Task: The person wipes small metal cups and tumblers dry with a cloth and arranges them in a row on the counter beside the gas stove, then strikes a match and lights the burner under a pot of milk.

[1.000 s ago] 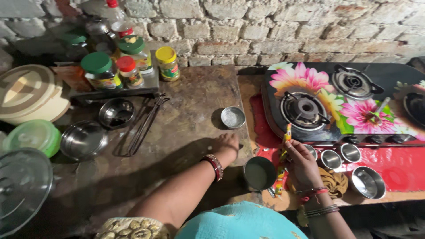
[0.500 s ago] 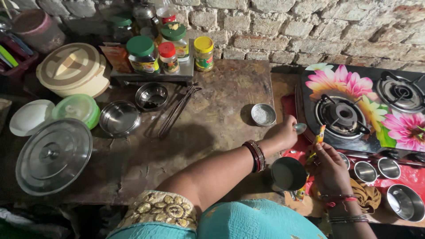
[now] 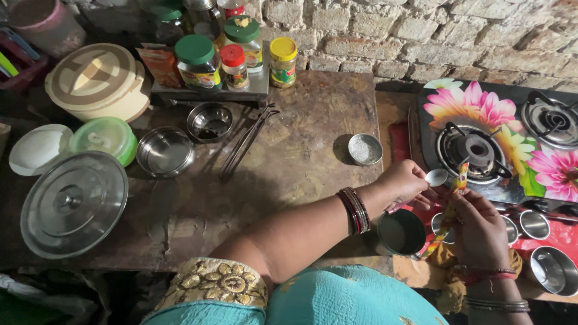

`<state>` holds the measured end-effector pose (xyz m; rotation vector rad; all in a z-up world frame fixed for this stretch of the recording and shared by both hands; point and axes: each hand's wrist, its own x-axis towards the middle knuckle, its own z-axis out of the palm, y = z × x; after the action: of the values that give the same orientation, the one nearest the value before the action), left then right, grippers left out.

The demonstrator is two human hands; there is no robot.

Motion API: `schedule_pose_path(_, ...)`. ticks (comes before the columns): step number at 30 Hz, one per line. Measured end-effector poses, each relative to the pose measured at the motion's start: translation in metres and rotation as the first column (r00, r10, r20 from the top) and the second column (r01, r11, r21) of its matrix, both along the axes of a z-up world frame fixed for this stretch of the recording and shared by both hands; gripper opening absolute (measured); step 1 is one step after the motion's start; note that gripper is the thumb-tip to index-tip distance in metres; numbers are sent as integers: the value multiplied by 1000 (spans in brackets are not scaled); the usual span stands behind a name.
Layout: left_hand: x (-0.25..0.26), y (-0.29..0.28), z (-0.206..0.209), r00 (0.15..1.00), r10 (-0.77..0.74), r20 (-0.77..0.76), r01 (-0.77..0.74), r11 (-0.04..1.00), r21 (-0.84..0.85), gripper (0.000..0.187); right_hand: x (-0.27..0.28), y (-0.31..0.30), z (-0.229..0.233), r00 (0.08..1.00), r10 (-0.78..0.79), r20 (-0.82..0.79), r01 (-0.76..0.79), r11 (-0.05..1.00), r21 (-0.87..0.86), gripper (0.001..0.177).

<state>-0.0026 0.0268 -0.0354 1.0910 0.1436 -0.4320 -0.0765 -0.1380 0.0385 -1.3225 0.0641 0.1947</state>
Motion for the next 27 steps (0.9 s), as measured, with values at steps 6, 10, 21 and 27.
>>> schedule_pose_path(6,-1,-14,-8,988,-145,46,148,986,-79,22,-4,2,7,995,-75,68,92,952,-292,20)
schedule_pose_path(10,-10,-11,-11,988,-132,78,138,986,-91,29,-10,3,13,983,-109,149,159,909,-386,21)
schedule_pose_path(21,-27,0,15,987,-155,-36,154,988,-23,35,-25,10,59,865,-5,501,441,483,-756,17)
schedule_pose_path(27,-29,3,16,985,-172,11,172,985,-26,27,-28,18,74,820,151,553,502,275,-820,14)
